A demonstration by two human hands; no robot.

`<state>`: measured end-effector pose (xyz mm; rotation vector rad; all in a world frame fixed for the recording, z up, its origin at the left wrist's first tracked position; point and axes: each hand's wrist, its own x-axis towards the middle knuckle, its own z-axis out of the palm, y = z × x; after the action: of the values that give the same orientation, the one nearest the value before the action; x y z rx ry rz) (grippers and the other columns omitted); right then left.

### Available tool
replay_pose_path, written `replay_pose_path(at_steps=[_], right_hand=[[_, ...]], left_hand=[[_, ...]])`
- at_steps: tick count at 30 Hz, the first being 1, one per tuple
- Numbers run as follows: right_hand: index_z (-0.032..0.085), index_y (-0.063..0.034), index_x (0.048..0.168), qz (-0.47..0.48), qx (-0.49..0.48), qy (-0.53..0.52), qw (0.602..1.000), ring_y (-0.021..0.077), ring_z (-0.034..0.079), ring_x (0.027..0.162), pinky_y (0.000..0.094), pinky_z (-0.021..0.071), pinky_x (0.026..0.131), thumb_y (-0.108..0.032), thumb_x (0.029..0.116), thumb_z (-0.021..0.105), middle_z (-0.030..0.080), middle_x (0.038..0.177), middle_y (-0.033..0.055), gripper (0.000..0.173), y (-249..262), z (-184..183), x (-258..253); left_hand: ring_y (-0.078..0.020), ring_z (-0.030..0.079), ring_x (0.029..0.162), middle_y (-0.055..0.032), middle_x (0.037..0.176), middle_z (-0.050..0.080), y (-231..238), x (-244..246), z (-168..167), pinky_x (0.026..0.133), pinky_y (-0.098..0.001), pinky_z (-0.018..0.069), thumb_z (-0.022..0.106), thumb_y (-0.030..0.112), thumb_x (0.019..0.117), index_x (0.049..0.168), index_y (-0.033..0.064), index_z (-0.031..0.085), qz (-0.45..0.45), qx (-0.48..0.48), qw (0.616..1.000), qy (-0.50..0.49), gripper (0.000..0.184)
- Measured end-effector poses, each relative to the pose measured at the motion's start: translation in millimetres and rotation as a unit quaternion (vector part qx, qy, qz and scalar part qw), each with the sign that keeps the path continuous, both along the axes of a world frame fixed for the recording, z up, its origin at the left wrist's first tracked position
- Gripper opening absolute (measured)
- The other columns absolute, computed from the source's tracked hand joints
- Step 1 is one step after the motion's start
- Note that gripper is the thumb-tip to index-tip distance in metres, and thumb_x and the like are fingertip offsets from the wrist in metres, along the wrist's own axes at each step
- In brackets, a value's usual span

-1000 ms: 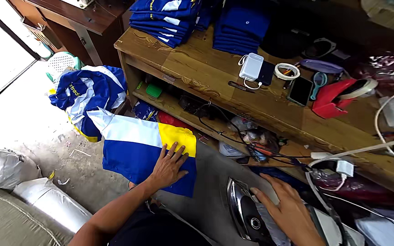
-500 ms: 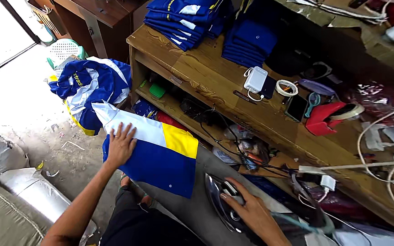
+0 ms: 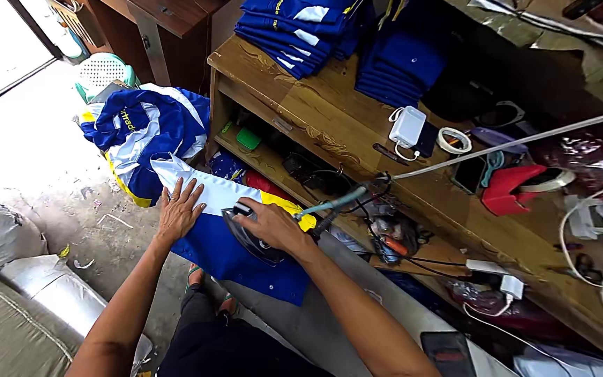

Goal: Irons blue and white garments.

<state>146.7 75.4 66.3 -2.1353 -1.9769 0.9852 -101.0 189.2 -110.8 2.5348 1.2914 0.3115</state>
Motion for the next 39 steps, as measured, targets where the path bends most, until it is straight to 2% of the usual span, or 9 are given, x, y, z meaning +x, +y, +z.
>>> replay_pose_path(at_steps=[5, 10, 14, 16, 18, 24, 29, 34, 39], right_hand=[[0.057, -0.0212, 0.145, -0.111, 0.011, -0.009, 0.994, 0.0317, 0.070, 0.107, 0.0561, 0.0535, 0.092, -0.061, 0.1023, 0.044, 0.073, 0.114, 0.0144, 0.060, -41, -8, 43], [0.056, -0.0199, 0.145, -0.135, 0.011, -0.008, 0.991, 0.0319, 0.072, 0.092, 0.0538, 0.0559, 0.081, -0.061, 0.1029, 0.045, 0.073, 0.104, 0.0149, 0.060, -118, -10, 67], [0.056, -0.0241, 0.147, -0.110, 0.016, 0.010, 0.994, 0.0282, 0.073, 0.085, 0.0516, 0.0573, 0.075, -0.063, 0.0997, 0.051, 0.075, 0.100, 0.0119, 0.061, -164, -10, 77], [0.057, -0.0263, 0.147, -0.101, 0.017, 0.003, 0.995, 0.0286, 0.073, 0.087, 0.0527, 0.0580, 0.076, -0.063, 0.0933, 0.062, 0.076, 0.101, 0.0117, 0.065, -172, -6, 81], [0.059, -0.0271, 0.145, -0.099, 0.023, -0.002, 0.995, 0.0306, 0.074, 0.089, 0.0538, 0.0576, 0.079, -0.052, 0.0917, 0.069, 0.076, 0.104, 0.0123, 0.059, -169, -1, 80], [0.059, -0.0298, 0.142, -0.026, 0.042, -0.021, 0.999, 0.0332, 0.073, 0.095, 0.0575, 0.0568, 0.080, -0.031, 0.0927, 0.069, 0.076, 0.109, 0.0107, 0.050, -104, -14, 59], [0.056, -0.0331, 0.146, -0.092, -0.027, -0.064, 0.993, 0.0375, 0.071, 0.096, 0.0596, 0.0538, 0.082, -0.030, 0.0934, 0.063, 0.074, 0.105, 0.0152, 0.053, -57, -6, 55], [0.059, -0.0322, 0.142, 0.097, 0.016, -0.031, 0.995, 0.0380, 0.072, 0.086, 0.0609, 0.0543, 0.071, -0.021, 0.0888, 0.069, 0.075, 0.102, 0.0137, 0.055, -73, -10, 53], [0.059, -0.0286, 0.144, -0.107, 0.010, -0.049, 0.993, 0.0377, 0.072, 0.095, 0.0607, 0.0546, 0.081, -0.027, 0.0918, 0.065, 0.074, 0.104, 0.0166, 0.052, -73, -11, 65]], left_hand=[[-0.0317, 0.017, 0.159, 0.0054, 0.169, 0.030, -2, 1, 6, 0.119, -0.0745, 0.0057, 0.023, 0.063, 0.1057, 0.159, 0.0365, 0.038, 0.008, -0.008, 1.000, 0.010, 0.062], [-0.0422, 0.032, 0.152, -0.0137, 0.160, 0.044, -27, 30, 29, 0.119, -0.0748, 0.0127, 0.039, 0.039, 0.1052, 0.148, 0.0159, 0.057, 0.062, 0.013, 0.998, -0.029, 0.052], [-0.0389, 0.031, 0.153, -0.0081, 0.162, 0.044, -39, 44, 18, 0.120, -0.0743, 0.0117, 0.030, 0.050, 0.1085, 0.150, 0.0248, 0.055, -0.005, 0.024, 0.999, -0.037, 0.055], [-0.0389, 0.029, 0.154, -0.0042, 0.164, 0.041, -29, 34, 12, 0.119, -0.0753, 0.0109, 0.027, 0.056, 0.1079, 0.154, 0.0298, 0.050, -0.035, 0.034, 0.999, -0.022, 0.057], [-0.0400, 0.027, 0.154, -0.0028, 0.164, 0.040, -16, 21, 8, 0.119, -0.0753, 0.0103, 0.027, 0.058, 0.1074, 0.156, 0.0316, 0.047, -0.055, 0.039, 0.998, -0.017, 0.058], [-0.0393, 0.022, 0.156, -0.0007, 0.166, 0.037, 21, -5, 3, 0.120, -0.0728, 0.0091, 0.027, 0.060, 0.1065, 0.156, 0.0343, 0.045, -0.066, 0.040, 0.997, -0.009, 0.059], [-0.0353, 0.021, 0.157, 0.0019, 0.167, 0.036, 24, -8, 5, 0.122, -0.0702, 0.0090, 0.026, 0.062, 0.1060, 0.156, 0.0360, 0.045, -0.061, 0.035, 0.998, 0.001, 0.059], [-0.0333, 0.021, 0.158, 0.0039, 0.167, 0.035, 24, -9, 2, 0.122, -0.0692, 0.0085, 0.028, 0.063, 0.1056, 0.156, 0.0377, 0.044, -0.053, 0.032, 0.998, -0.005, 0.059], [-0.0334, 0.022, 0.157, 0.0041, 0.166, 0.037, 26, -7, -1, 0.122, -0.0692, 0.0088, 0.027, 0.063, 0.1053, 0.156, 0.0385, 0.044, -0.054, 0.036, 0.998, -0.010, 0.059]])
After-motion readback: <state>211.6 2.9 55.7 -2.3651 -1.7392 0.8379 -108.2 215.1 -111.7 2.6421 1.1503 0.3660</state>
